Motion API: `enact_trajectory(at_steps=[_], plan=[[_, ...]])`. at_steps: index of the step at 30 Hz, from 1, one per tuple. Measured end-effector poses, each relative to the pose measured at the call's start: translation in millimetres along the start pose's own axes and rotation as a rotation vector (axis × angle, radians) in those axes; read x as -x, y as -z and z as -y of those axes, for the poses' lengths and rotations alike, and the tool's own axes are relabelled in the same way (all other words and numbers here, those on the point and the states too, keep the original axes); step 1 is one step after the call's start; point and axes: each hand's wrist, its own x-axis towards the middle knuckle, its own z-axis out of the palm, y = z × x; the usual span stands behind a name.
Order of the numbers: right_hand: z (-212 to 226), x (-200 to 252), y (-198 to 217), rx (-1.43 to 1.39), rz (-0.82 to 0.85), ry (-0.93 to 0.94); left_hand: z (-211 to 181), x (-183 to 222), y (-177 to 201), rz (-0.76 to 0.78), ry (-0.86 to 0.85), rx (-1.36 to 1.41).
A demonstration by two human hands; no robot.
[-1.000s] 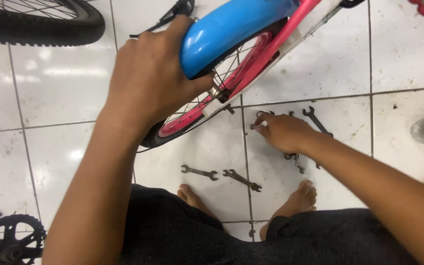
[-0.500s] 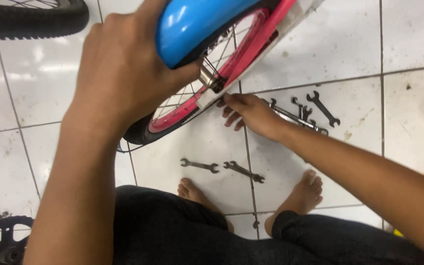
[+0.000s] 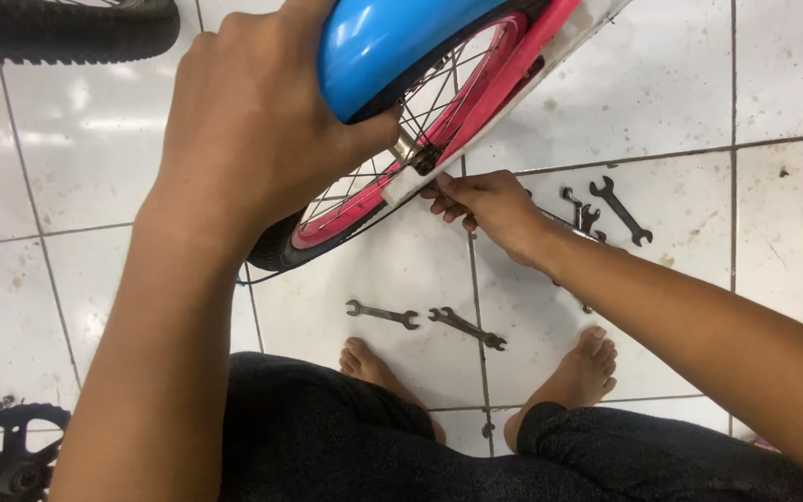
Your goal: Removing the plastic chain guard from a pink bicycle using various wrenches.
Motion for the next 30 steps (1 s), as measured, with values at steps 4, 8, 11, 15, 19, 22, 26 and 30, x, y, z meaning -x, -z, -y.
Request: enact_trajectory(at_steps=[4,8,11,15,19,22,26,30], plan=[[2,2,0,0.082,-0.016,0.038,5,3,-3,0.012,-0.006,-0.003],[3,7,-1,0.174,-0.014,0.069,11,8,-6,-0.046,-0.047,-0.060],[-8,20,1,0.281,0.014,0.061,10,8,-5,-0.050,-0.055,-0.033],[-24,42,11,0.684,0.131,0.006,10,8,-5,-0.027,-0.048,-0.070],[-40,55,36,1.167,0.146,0.017,9,5,-4,0.005,-0.038,-0.057],[-55,65,65,1.404,0.175,0.022,9,5,-2,0.078,-0.013,-0.091],[-75,65,111,1.543,0.078,-0.057,15,7,-2,0.087,-0.056,-0.140],[-83,59,146,1.574,0.009,-0.158,14,9,-3,0.115,-0.038,-0.187]])
